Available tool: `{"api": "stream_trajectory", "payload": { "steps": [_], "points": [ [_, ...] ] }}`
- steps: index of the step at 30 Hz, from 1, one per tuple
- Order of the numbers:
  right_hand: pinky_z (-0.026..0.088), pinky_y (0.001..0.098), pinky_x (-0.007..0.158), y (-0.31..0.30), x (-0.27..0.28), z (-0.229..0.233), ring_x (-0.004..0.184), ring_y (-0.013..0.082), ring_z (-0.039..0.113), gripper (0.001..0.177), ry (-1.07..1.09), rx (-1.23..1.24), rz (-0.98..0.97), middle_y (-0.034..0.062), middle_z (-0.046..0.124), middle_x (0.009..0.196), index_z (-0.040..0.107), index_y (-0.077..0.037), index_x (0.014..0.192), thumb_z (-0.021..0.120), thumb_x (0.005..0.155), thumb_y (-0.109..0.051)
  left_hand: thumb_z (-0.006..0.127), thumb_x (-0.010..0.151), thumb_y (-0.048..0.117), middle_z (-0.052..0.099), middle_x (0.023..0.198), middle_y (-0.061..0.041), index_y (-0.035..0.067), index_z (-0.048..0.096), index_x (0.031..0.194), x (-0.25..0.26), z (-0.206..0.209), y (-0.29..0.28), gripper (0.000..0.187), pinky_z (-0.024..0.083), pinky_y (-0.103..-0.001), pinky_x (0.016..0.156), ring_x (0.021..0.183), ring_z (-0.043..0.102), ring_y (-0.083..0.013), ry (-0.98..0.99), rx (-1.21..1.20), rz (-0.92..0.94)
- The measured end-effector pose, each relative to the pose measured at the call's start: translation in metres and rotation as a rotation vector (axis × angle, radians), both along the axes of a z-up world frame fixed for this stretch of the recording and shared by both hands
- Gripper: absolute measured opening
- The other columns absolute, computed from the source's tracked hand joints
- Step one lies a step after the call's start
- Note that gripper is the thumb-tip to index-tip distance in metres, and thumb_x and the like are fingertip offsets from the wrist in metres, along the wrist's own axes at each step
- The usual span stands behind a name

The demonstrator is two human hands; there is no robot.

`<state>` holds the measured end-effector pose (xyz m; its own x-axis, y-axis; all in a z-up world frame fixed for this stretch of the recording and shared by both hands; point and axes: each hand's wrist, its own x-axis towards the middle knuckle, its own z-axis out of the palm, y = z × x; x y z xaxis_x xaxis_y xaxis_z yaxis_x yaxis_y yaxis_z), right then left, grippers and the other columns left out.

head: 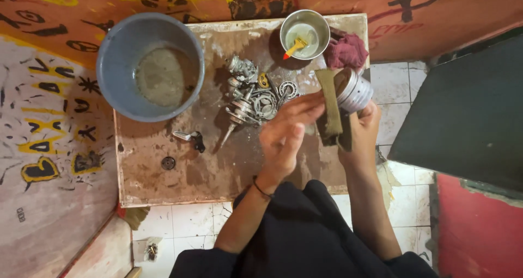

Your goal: The person cleans various disassembled mechanical parts, including a cylindrical component and a bearing, using a green cloth. They wipe the parts thoroughly on a workbench that also holds a bowl of liquid and other engine components.

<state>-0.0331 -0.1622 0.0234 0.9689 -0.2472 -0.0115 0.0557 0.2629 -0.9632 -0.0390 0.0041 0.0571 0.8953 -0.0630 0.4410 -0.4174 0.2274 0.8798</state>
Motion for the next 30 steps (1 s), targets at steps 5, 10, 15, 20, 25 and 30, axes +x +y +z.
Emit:
{"api": "stream_trajectory", "payload": {
  "steps": [5, 10, 15, 20, 25, 30],
  "points": [
    [0.053, 0.0277, 0.087, 0.032, -0.019, 0.021, 0.098, 0.0106, 0.065, 0.025, -0.107, -0.214, -0.005, 0.0049, 0.069, 0.110, 0.063, 0.003, 0.123, 0.060, 0.102, -0.010, 0.082, 0.096, 0.009, 0.058, 0.127, -0.011, 0.001, 0.065, 0.132, 0.011, -0.015, -0.011, 0.040, 0.045, -0.031, 0.105, 0.115, 0.057, -0.0204, 0.112, -0.195, -0.045],
    [0.055, 0.0288, 0.092, 0.041, -0.018, 0.006, 0.105, 0.0118, 0.065, 0.032, -0.107, -0.214, -0.129, 0.0035, 0.068, 0.116, 0.060, -0.001, 0.128, 0.059, 0.104, -0.023, 0.075, 0.102, 0.016, 0.049, 0.150, -0.007, 0.005, 0.050, 0.149, 0.007, 0.034, -0.026, 0.054, 0.039, -0.029, 0.122, 0.139, 0.050, -0.0114, 0.083, -0.246, -0.133],
    [0.054, 0.0310, 0.086, 0.049, -0.019, 0.015, 0.098, 0.0157, 0.064, 0.035, -0.161, -0.631, -0.266, 0.0080, 0.066, 0.110, 0.060, 0.000, 0.128, 0.062, 0.110, -0.030, 0.067, 0.106, 0.020, 0.066, 0.138, -0.017, -0.003, 0.058, 0.145, 0.005, 0.037, -0.032, 0.046, 0.048, -0.035, 0.115, 0.127, 0.062, -0.0202, 0.399, -0.158, -0.032],
    [0.052, 0.0307, 0.076, 0.040, -0.013, 0.034, 0.086, 0.0158, 0.063, 0.033, -0.200, -0.751, -0.203, 0.0091, 0.065, 0.100, 0.058, 0.001, 0.127, 0.064, 0.106, -0.024, 0.060, 0.110, 0.024, 0.061, 0.144, -0.012, 0.000, 0.050, 0.149, 0.014, 0.039, -0.019, 0.048, 0.045, -0.033, 0.122, 0.136, 0.059, -0.0187, 0.344, -0.306, -0.174],
    [0.048, 0.0316, 0.069, 0.038, -0.014, 0.019, 0.078, 0.0171, 0.061, 0.033, -0.194, -0.808, -0.192, 0.0107, 0.064, 0.094, 0.059, 0.002, 0.123, 0.067, 0.101, -0.021, 0.071, 0.108, 0.022, 0.055, 0.148, -0.011, 0.000, 0.043, 0.151, 0.012, 0.003, -0.038, 0.056, 0.042, -0.035, 0.125, 0.139, 0.055, -0.0182, 0.156, -0.285, -0.121],
    [0.054, 0.0286, 0.084, 0.039, -0.004, 0.021, 0.097, 0.0110, 0.067, 0.035, -0.234, -0.604, -0.159, 0.0062, 0.069, 0.106, 0.060, 0.001, 0.128, 0.053, 0.101, -0.020, 0.074, 0.098, 0.036, 0.033, 0.164, -0.020, 0.000, 0.023, 0.161, 0.015, 0.010, -0.026, 0.088, 0.030, -0.043, 0.136, 0.152, 0.036, -0.0238, 0.194, -0.230, -0.170]
  ]
}}
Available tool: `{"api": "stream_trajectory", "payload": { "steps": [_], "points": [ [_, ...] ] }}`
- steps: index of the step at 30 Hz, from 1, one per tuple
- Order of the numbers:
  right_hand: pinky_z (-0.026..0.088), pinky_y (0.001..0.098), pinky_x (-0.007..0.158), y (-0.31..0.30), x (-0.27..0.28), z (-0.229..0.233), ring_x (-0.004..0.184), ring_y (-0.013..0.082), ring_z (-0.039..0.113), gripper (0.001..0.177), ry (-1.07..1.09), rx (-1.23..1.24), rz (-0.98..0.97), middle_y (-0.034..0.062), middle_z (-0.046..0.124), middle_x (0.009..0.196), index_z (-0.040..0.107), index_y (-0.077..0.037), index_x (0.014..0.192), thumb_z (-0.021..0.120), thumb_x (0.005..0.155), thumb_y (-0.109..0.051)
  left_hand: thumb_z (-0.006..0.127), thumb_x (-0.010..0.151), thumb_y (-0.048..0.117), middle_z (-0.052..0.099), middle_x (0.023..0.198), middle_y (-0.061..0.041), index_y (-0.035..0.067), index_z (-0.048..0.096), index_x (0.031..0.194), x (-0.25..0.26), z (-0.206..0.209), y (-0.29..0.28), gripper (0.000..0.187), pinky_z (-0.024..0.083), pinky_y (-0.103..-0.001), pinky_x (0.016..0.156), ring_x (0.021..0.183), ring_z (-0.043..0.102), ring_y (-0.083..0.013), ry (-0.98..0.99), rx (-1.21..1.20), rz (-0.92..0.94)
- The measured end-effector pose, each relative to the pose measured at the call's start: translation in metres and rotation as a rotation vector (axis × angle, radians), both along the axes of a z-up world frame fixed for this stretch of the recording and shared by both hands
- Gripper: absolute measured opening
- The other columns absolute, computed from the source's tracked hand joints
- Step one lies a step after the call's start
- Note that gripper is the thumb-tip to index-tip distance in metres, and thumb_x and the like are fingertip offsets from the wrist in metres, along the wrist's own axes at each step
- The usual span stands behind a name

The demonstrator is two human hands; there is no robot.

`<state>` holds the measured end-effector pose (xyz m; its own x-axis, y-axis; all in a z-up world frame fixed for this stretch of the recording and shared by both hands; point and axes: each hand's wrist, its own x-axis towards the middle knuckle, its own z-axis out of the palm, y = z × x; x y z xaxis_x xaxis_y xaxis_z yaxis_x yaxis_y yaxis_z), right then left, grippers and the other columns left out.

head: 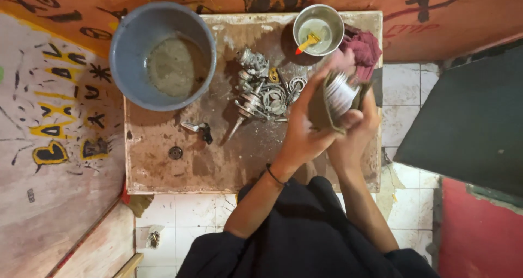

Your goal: The person cleans various disassembled mechanical parts, including a cylindrical component and a bearing, using a green cloth. They wipe the parts thoroughly on a workbench that also holds a bowl of liquid and other engine components.

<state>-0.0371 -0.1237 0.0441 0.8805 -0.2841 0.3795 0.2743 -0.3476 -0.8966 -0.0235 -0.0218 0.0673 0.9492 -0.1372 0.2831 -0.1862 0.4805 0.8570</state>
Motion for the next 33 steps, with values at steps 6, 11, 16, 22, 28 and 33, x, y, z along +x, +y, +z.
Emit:
{"api": "stream_trajectory", "payload": {
  "steps": [6, 11, 16, 22, 28, 33],
  "points": [
    [0.053, 0.0258, 0.091, -0.010, 0.007, -0.007, 0.102, 0.0100, 0.065, 0.028, 0.046, 0.406, 0.080, 0.0033, 0.068, 0.115, 0.056, 0.003, 0.132, 0.054, 0.104, -0.002, 0.050, 0.108, 0.053, 0.009, 0.177, -0.004, 0.018, 0.011, 0.169, -0.007, -0.001, 0.010, 0.080, 0.015, -0.034, 0.140, 0.161, 0.012, -0.0159, -0.096, -0.305, -0.111],
    [0.052, 0.0240, 0.093, -0.016, 0.010, -0.005, 0.103, 0.0083, 0.062, 0.023, -0.027, 0.342, 0.052, 0.0026, 0.065, 0.118, 0.055, 0.002, 0.132, 0.053, 0.110, 0.004, 0.042, 0.113, 0.028, 0.040, 0.143, -0.017, 0.002, 0.045, 0.144, -0.018, -0.028, 0.019, 0.040, 0.035, -0.036, 0.117, 0.124, 0.040, -0.0246, 0.240, 0.190, 0.214],
    [0.051, 0.0229, 0.091, -0.025, 0.009, -0.009, 0.100, 0.0072, 0.061, 0.027, 0.009, 0.267, 0.117, 0.0024, 0.065, 0.112, 0.057, 0.003, 0.131, 0.049, 0.106, 0.008, 0.044, 0.117, 0.020, 0.055, 0.113, -0.024, -0.014, 0.058, 0.128, -0.006, -0.001, 0.032, 0.038, 0.043, -0.038, 0.095, 0.097, 0.048, -0.0264, 0.533, 0.106, 0.310],
    [0.051, 0.0240, 0.091, -0.016, 0.016, 0.007, 0.103, 0.0076, 0.061, 0.028, 0.014, 0.261, 0.087, 0.0027, 0.066, 0.115, 0.057, 0.004, 0.130, 0.051, 0.103, 0.008, 0.058, 0.102, 0.006, 0.064, 0.138, -0.011, 0.009, 0.042, 0.146, 0.001, 0.023, 0.029, 0.047, 0.046, -0.030, 0.111, 0.125, 0.060, -0.0150, 0.013, -0.166, 0.056],
    [0.051, 0.0231, 0.085, -0.021, 0.011, 0.012, 0.098, 0.0060, 0.060, 0.023, 0.059, 0.245, 0.120, 0.0016, 0.066, 0.108, 0.059, 0.005, 0.127, 0.054, 0.104, 0.004, 0.061, 0.117, 0.009, 0.065, 0.141, -0.015, 0.002, 0.061, 0.134, 0.011, -0.035, 0.021, 0.019, 0.043, -0.033, 0.118, 0.138, 0.057, -0.0222, -0.115, 0.034, 0.068],
    [0.050, 0.0257, 0.081, -0.016, -0.004, 0.016, 0.091, 0.0074, 0.058, 0.023, 0.161, 0.105, 0.090, 0.0040, 0.067, 0.099, 0.063, 0.004, 0.122, 0.059, 0.099, -0.001, 0.064, 0.108, 0.026, 0.056, 0.152, -0.011, 0.002, 0.054, 0.146, 0.014, -0.002, 0.018, 0.046, 0.035, -0.035, 0.124, 0.146, 0.052, -0.0215, -0.295, 0.186, 0.060]
  ]
}}
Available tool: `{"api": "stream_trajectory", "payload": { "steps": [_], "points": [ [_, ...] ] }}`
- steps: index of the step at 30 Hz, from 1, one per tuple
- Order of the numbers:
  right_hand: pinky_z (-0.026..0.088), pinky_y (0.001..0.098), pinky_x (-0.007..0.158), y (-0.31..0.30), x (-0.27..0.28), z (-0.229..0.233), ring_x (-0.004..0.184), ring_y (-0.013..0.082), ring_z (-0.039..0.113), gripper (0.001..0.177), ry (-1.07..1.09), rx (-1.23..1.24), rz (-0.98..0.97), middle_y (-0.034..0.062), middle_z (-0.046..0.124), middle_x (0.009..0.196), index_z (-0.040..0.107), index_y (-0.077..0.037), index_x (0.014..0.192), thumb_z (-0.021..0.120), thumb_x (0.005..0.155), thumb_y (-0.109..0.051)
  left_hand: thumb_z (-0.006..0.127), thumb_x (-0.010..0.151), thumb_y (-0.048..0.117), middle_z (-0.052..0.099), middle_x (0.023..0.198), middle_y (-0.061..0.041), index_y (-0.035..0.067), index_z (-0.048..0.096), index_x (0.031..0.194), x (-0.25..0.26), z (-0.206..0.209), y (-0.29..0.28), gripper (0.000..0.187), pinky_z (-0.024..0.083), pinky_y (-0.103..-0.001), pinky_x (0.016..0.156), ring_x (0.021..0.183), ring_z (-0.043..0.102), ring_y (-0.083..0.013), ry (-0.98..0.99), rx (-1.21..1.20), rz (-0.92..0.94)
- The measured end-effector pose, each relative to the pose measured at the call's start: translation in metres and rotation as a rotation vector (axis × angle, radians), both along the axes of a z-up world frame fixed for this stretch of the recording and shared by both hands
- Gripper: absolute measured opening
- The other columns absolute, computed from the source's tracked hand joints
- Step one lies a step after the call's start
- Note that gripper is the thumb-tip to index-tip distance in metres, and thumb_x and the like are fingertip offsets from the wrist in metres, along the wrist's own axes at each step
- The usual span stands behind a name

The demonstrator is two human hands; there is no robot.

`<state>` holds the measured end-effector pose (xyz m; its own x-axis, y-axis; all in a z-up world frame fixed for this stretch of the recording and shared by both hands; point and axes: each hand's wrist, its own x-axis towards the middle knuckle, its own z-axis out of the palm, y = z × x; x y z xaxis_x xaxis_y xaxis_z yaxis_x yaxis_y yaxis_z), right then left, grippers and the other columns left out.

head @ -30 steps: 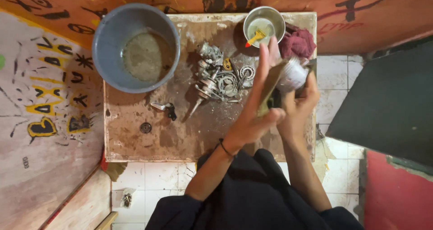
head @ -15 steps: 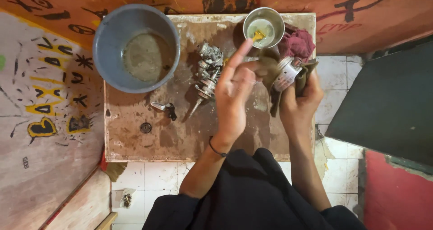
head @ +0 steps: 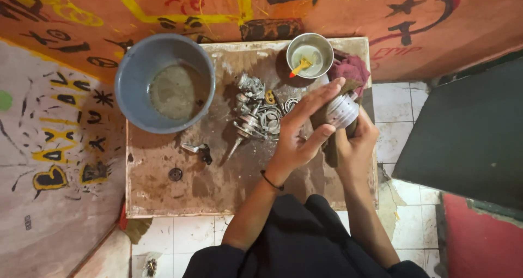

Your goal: The person cleans various disassembled mechanical parts, including a cylindrical component and a bearing, using a green cloth. They wipe the parts thoroughly on a workbench that also holds a bowl of liquid and other engine components.

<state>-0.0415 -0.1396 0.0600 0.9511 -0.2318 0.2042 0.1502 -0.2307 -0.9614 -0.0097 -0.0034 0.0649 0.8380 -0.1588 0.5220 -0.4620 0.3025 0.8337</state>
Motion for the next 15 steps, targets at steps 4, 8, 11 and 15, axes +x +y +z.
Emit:
{"api": "stream_trajectory", "payload": {
  "steps": [4, 8, 11, 15],
  "points": [
    [0.052, 0.0267, 0.078, 0.018, -0.001, 0.001, 0.087, 0.0087, 0.061, 0.022, 0.007, -0.117, -0.108, 0.0055, 0.068, 0.094, 0.062, 0.002, 0.118, 0.060, 0.097, -0.006, 0.058, 0.110, 0.028, 0.055, 0.153, -0.012, 0.003, 0.052, 0.150, -0.015, 0.015, -0.001, 0.048, 0.035, -0.036, 0.126, 0.147, 0.050, -0.0214, 0.124, -0.075, -0.055],
    [0.053, 0.0280, 0.085, 0.014, 0.000, -0.046, 0.094, 0.0083, 0.061, 0.025, 0.034, 0.159, 0.091, 0.0019, 0.068, 0.099, 0.064, 0.000, 0.115, 0.067, 0.095, -0.015, 0.059, 0.110, 0.017, 0.058, 0.150, -0.015, 0.001, 0.059, 0.145, -0.023, 0.003, -0.008, 0.038, 0.041, -0.039, 0.126, 0.144, 0.054, -0.0243, 0.085, 0.016, 0.184],
    [0.053, 0.0279, 0.087, 0.027, 0.003, -0.064, 0.097, 0.0075, 0.062, 0.029, 0.093, 0.395, 0.146, -0.0010, 0.069, 0.104, 0.064, 0.000, 0.119, 0.065, 0.097, -0.018, 0.066, 0.106, 0.008, 0.064, 0.144, -0.016, 0.000, 0.064, 0.137, -0.027, -0.005, -0.005, 0.032, 0.048, -0.040, 0.121, 0.136, 0.062, -0.0270, 0.045, 0.112, 0.387],
    [0.054, 0.0270, 0.088, 0.027, 0.006, -0.066, 0.098, 0.0077, 0.066, 0.028, 0.167, 0.593, 0.028, -0.0017, 0.073, 0.108, 0.065, -0.002, 0.119, 0.062, 0.098, -0.020, 0.068, 0.106, 0.004, 0.070, 0.133, -0.016, 0.003, 0.069, 0.129, -0.032, -0.024, -0.004, 0.023, 0.053, -0.038, 0.115, 0.129, 0.068, -0.0276, -0.098, 0.260, 0.570]
  ]
}}
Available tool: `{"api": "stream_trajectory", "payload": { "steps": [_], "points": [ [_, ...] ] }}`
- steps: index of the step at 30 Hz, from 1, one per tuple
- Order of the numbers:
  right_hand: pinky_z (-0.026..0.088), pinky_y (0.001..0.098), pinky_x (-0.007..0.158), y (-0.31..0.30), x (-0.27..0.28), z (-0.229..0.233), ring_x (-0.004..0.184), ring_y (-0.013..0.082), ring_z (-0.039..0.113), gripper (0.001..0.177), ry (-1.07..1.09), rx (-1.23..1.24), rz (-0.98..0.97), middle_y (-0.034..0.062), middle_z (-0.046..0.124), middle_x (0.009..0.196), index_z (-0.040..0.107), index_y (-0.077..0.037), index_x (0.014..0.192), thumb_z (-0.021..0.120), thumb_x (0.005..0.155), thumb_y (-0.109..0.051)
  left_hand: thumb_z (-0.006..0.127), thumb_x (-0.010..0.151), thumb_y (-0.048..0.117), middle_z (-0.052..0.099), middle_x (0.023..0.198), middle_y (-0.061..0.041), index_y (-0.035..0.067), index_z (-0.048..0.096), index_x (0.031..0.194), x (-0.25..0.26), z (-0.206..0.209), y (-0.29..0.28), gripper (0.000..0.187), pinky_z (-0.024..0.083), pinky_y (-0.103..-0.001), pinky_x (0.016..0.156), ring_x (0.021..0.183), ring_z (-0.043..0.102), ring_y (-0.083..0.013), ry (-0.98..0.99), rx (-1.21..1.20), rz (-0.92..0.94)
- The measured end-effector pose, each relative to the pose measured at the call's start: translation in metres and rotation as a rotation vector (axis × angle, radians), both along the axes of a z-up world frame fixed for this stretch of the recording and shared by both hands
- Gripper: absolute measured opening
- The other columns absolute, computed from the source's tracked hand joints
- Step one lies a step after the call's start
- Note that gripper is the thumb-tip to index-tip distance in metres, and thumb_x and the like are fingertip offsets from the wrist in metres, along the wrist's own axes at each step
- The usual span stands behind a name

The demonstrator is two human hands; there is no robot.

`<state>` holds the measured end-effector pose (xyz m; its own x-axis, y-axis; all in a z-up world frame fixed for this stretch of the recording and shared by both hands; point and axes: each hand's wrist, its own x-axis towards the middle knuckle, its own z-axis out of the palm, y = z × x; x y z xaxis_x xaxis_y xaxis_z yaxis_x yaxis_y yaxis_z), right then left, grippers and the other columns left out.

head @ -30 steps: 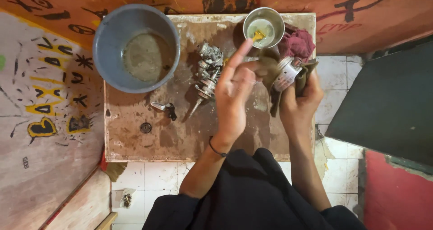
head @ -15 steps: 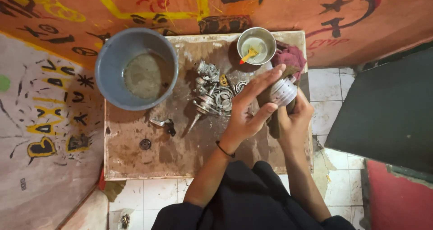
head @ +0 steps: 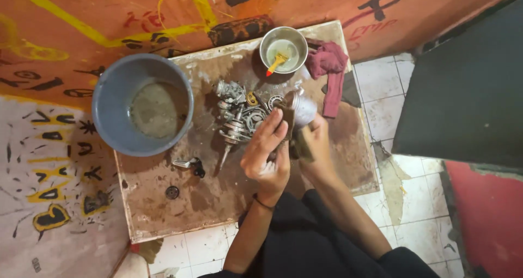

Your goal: The person cleans various disassembled mechanical parts, including a cylindrical component and a bearing, using a green cloth. They wipe the parts thoroughly on a workbench that also holds a bowl of liquid and other engine components.

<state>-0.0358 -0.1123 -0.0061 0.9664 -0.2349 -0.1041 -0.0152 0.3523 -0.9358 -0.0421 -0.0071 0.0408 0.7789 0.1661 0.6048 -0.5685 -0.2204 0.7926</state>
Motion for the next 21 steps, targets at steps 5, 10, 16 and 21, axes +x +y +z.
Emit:
{"api": "stream_trajectory", "payload": {
  "steps": [5, 10, 16, 21],
  "points": [
    [0.047, 0.0232, 0.059, -0.011, 0.008, 0.008, 0.070, 0.0076, 0.060, 0.023, -0.014, 0.217, 0.104, 0.0011, 0.069, 0.089, 0.069, -0.002, 0.114, 0.057, 0.104, -0.019, 0.062, 0.106, 0.018, 0.066, 0.120, -0.022, 0.005, 0.060, 0.144, -0.003, -0.037, -0.007, 0.040, 0.043, -0.041, 0.099, 0.108, 0.055, -0.0336, 0.577, -0.269, -0.078],
    [0.047, 0.0239, 0.074, 0.001, -0.001, 0.024, 0.087, 0.0038, 0.056, 0.013, -0.227, -0.246, 0.192, -0.0014, 0.065, 0.096, 0.065, -0.001, 0.110, 0.061, 0.103, -0.010, 0.048, 0.115, 0.039, 0.051, 0.161, -0.013, 0.001, 0.044, 0.159, 0.006, 0.014, 0.005, 0.058, 0.035, -0.036, 0.128, 0.150, 0.048, -0.0221, 0.411, -0.761, -0.329],
    [0.047, 0.0260, 0.063, -0.013, 0.007, 0.034, 0.072, 0.0033, 0.049, 0.009, -0.148, -0.748, 0.054, -0.0016, 0.056, 0.074, 0.063, 0.000, 0.097, 0.062, 0.093, -0.007, 0.062, 0.106, 0.038, 0.051, 0.155, -0.013, 0.003, 0.047, 0.153, 0.015, 0.007, 0.019, 0.060, 0.039, -0.036, 0.122, 0.145, 0.049, -0.0229, 0.248, -0.051, -0.243],
    [0.046, 0.0248, 0.058, -0.018, 0.004, 0.002, 0.073, 0.0000, 0.051, 0.018, 0.055, -0.408, 0.367, -0.0081, 0.061, 0.079, 0.066, -0.002, 0.105, 0.060, 0.097, -0.017, 0.075, 0.095, 0.030, 0.059, 0.118, -0.004, 0.003, 0.058, 0.131, 0.018, -0.072, 0.021, 0.049, 0.048, -0.029, 0.094, 0.102, 0.058, -0.0133, 0.467, -0.531, -0.455]
  ]
}}
